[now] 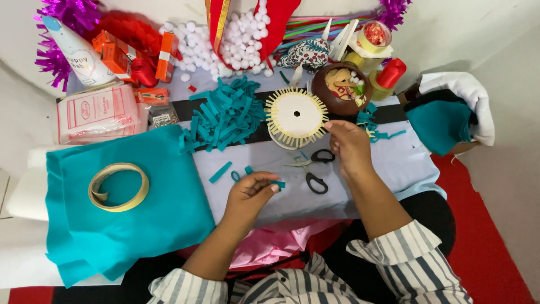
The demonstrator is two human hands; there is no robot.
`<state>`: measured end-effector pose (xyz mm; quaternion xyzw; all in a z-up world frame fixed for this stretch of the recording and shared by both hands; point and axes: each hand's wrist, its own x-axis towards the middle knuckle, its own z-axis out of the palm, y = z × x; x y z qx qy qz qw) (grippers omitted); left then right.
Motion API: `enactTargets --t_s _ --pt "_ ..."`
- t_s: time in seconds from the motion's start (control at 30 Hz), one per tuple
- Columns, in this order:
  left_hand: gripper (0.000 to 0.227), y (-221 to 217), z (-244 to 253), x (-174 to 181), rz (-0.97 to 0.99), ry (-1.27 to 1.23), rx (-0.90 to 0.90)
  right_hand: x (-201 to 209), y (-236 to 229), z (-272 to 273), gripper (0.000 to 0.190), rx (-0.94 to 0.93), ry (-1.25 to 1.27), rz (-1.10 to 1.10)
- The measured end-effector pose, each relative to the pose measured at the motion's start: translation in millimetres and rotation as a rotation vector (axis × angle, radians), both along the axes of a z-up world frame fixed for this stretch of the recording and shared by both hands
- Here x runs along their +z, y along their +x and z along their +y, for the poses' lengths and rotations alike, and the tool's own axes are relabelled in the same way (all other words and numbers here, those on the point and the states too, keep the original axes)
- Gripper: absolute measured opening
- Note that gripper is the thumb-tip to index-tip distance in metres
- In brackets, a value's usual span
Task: Applying a decorative fabric border to a circular handicraft base by cutting and placing small fabric strips.
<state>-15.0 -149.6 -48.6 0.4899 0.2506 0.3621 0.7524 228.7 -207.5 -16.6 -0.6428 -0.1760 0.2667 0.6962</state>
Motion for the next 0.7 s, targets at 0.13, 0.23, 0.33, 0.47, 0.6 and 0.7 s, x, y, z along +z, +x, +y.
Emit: enactTargets --t_s 0.13,0.23,0.33,0.47,0.6,0.7 --pt "0.022 0 0 -3 -0.018 0.009 -0.002 -3 2 2 0.01 -0.024 0.047 0.096" --pt "0.022 1 3 -15 -0.008 0.036 -0.025 10 -3 -1 0.01 -0.002 0.049 0.227" --pt "0.021 0 2 -9 0.01 0.045 -0.029 16 -7 -3 0.011 -0.044 -0.024 0.098" --pt "0.02 1 3 -13 0.024 0.066 -0.027 -4 4 -7 0.008 -0.09 -0.193 -0.407" --pt "0.021 1 4 -13 0.005 0.087 -0.038 0 23 -4 0.009 0.067 -0.038 -1.286" --pt "0.021 1 1 -13 0.011 0.099 -0.038 -2 37 2 0.008 0.175 -0.001 -1.361"
